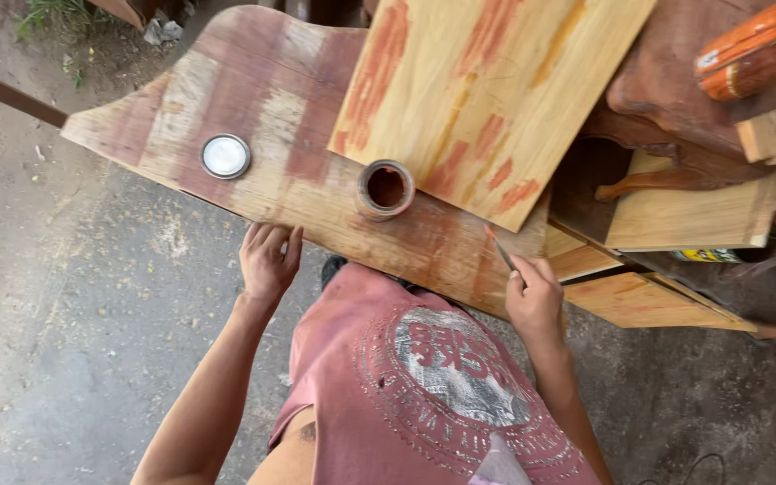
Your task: The person holds a small can of reddish-brown stain in one hand and uses a small brush to apply the stain onto wooden boards laid on a workbench, brushing across the board surfaces and repositioning the boards to coat new areas. At the start the person uses a knife to scoop or stir the stain in the can.
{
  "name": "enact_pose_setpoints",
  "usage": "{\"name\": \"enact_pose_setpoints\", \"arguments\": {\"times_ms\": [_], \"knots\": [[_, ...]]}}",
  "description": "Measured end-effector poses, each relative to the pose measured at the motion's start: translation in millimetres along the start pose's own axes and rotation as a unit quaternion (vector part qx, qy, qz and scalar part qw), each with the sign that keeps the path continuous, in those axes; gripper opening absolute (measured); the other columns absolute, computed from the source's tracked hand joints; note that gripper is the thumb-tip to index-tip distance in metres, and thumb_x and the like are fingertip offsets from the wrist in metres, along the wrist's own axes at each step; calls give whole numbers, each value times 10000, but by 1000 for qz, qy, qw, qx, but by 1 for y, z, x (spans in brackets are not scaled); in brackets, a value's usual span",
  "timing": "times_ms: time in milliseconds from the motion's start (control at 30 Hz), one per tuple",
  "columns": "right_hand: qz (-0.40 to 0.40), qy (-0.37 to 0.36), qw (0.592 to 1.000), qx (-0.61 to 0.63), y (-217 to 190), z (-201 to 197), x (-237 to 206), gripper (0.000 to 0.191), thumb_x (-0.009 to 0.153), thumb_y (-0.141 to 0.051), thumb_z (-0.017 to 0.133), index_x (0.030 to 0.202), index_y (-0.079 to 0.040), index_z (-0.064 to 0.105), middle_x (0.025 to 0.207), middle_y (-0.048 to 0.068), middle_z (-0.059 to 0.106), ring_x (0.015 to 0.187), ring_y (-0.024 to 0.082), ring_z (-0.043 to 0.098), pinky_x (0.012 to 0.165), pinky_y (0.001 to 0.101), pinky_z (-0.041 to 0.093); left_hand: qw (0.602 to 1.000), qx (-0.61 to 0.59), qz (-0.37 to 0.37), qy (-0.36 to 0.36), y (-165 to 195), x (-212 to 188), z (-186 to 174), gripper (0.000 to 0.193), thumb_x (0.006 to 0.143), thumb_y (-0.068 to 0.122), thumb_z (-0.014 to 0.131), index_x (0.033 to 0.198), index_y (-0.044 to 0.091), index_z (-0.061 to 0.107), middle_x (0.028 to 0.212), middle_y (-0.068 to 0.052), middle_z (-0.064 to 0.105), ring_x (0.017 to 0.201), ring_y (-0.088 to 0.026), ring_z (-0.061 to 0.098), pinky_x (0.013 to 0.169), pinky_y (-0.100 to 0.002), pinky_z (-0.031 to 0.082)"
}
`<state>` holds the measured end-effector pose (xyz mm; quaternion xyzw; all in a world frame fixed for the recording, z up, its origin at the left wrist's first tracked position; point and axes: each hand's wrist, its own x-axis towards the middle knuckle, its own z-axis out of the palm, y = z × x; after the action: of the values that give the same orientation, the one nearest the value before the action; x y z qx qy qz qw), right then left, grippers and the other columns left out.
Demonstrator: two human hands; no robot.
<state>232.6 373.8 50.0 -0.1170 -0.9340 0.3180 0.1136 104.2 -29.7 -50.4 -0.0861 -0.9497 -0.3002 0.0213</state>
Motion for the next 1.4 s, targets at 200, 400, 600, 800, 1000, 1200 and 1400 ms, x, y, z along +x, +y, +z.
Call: {"name": "enact_pose_setpoints", "arguments": {"times_ms": [200,400,600,800,1000,1200,1400], "knots": [[-76,-39,993,-82,-91,10,26,285,926,4,645,1189,-31,748,988,176,653,890,352,671,768,435,538,971,-213,104,2,39,36,14,851,797,250,884,1476,18,427,1444,-228,544,1338,-406,543,1127,-477,454],[-143,-83,960,-224,-149,19,58,325,908,-7,630,1222,0,716,986,156,627,944,335,661,813,435,551,945,-308,97,-51,102,64,56,1174,654,353,962,1527,-43,284,1467,-262,472,1350,-438,479,1129,-506,412],[-179,-93,901,-384,-168,31,68,263,908,-98,616,1124,-40,756,921,130,635,919,308,644,814,443,503,931,-316,183,-17,110,67,49,962,589,178,897,1420,12,441,1369,-224,531,1283,-437,520,1091,-514,441],[-220,-132,851,-459,-169,56,58,183,827,-147,633,925,-44,747,844,66,623,843,228,630,817,393,433,918,-290,267,-49,122,47,34,973,514,206,894,1375,17,483,1308,-240,516,1217,-465,494,1071,-575,391],[-195,-114,910,-348,-158,49,48,129,848,-131,633,837,-71,746,769,60,634,736,202,619,791,402,419,910,-291,291,-58,117,42,29,954,564,221,894,1407,32,488,1334,-222,523,1262,-442,498,1115,-553,402],[-18,-34,980,-197,-150,-21,31,85,881,-135,710,909,-73,761,827,66,719,731,219,635,784,410,418,910,-355,215,-25,102,56,33,900,681,294,944,1409,33,483,1375,-169,576,1271,-375,573,1099,-470,483],[132,19,990,-41,-121,-41,14,147,944,-63,669,1073,1,701,931,118,734,807,193,722,703,346,545,922,-323,210,33,111,83,44,1023,629,329,996,1427,-8,452,1350,-190,563,1239,-383,564,1071,-484,471]]}}
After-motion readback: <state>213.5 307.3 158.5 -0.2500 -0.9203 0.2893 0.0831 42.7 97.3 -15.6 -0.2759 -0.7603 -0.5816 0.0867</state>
